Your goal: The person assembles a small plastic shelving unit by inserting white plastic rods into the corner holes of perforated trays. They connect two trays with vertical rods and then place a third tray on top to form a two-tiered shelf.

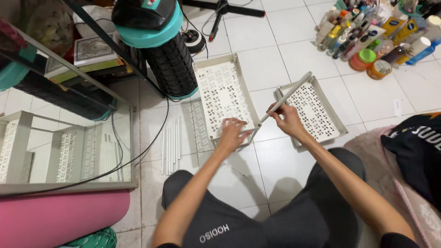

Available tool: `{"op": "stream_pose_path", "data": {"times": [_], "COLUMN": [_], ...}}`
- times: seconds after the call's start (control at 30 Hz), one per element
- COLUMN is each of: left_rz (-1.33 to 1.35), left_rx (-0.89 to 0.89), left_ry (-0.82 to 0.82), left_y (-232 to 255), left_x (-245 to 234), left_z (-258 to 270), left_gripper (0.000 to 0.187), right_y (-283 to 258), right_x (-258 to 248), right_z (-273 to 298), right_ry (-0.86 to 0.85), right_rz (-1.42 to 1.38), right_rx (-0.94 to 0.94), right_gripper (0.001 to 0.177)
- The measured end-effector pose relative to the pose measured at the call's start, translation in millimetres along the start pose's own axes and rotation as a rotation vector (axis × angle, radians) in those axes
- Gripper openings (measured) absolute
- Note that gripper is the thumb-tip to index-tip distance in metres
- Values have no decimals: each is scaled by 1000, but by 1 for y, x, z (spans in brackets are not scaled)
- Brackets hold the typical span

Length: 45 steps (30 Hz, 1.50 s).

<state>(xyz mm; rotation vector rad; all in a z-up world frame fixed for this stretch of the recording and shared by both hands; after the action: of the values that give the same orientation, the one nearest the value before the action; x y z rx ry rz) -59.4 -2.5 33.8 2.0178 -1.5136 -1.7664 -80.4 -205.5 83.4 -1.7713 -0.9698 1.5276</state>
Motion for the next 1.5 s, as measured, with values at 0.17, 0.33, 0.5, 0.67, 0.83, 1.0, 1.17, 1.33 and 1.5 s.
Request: {"op": "stream_pose_path", "data": {"times": [0.17,0.33,0.5,0.67,0.83,1.0,1.17,1.33,1.5], "left_rz": [-96,-184,-214,-169,-35,22,-20,-4,22], "left_rx": [-237,-291,-260,-159,-204,-260,-270,-269,-332], "left_ry": [45,23,21,185,211,196,173,188,114], "left_y": [34,37,40,40,34,33,34,36,37], "left_x": [37,41,39,42,45,45,44,41,40], "left_z": [-5,-9,-12,-13,-7,-10,-9,-7,-9], "left_gripper": [25,19,24,40,19,11,14,15,17], "right_y": [8,9,0,-4,7,-2,-81,-146,-130], "right_x": [-3,3,2,10,16,-1,-69,-63,-29], "right_z": [6,4,3,3,2,-15,-47,-65,-68], "right_ry": [3,-51,-97,-104,-137,-238,-32,47,-130], "right_rz": [-44,-118,-1,68,6,57,31,456,584], "right_rx": [-103,-106,-166,-289,-170,-121,-366,-225,58], "right_gripper": [10,10,12,12,11,29,52,43,48]}}
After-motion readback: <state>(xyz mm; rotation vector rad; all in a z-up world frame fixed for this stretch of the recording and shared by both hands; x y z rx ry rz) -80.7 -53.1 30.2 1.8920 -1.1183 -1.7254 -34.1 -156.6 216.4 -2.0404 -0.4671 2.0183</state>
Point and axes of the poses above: each hand's wrist, its own z-axis away from the middle knuckle, its own x-axis out of the palm, y = z × x, the point moved 1 cm from there along -z, towards the middle knuckle, and after that the axes turned 3 degrees about -y, right-handed, at the moved point
